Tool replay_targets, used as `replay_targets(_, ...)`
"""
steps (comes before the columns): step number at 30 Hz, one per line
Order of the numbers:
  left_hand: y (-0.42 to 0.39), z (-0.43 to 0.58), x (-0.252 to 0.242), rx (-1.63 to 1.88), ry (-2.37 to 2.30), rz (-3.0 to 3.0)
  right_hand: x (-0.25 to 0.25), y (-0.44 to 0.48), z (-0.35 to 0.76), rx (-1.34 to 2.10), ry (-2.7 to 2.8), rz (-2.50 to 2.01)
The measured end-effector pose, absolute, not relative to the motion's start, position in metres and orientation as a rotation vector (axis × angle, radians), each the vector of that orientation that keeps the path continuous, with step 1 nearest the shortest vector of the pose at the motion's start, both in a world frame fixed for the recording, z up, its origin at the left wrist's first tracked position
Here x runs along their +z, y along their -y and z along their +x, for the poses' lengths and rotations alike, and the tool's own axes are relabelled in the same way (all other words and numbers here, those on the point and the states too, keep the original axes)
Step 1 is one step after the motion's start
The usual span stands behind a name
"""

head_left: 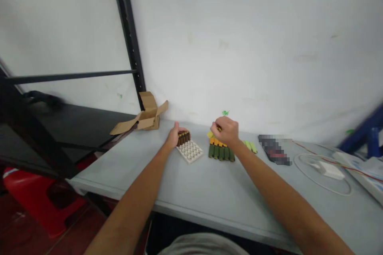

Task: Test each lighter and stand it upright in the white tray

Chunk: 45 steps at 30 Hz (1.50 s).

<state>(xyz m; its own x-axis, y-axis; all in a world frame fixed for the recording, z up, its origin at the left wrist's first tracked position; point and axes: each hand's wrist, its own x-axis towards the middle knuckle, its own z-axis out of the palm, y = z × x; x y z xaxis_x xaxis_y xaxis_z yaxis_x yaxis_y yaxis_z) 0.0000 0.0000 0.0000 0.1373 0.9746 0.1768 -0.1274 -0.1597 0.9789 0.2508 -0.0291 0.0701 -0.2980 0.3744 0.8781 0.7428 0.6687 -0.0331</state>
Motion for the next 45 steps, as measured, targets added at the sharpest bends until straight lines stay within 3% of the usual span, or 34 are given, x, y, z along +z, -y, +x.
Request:
replay_targets(7,-0.017,-0.017,-0.006,1.533,-1.277,1.454,0.028,0.067,0.364,-0.781,2.119,-1.028)
replay_targets(18,-0.001,-0.021,0.018,1.689,-1.711,1.767,0.007,0.098,0.358,-0.666,2.430,-0.997)
replay_targets(29,0.021,-0.004,0.053,1.835,-1.596,2.172,0.010,0.113,0.371,-0.276,2.461,-0.989)
replay_targets(32,0.038,0.030,0.073,1.690,-1.407,2.301,0.019,0.117,0.382,-0.235,2.338,-0.993)
replay_targets(38,0.077,0.137,0.069,0.740,-0.710,2.827,0.035,0.112,0.425,-0.105,2.051,-1.291)
replay_targets(45,0.068,0.182,0.038,0.396,-0.754,2.870,0.029,0.113,0.444,0.293,2.234,-1.474)
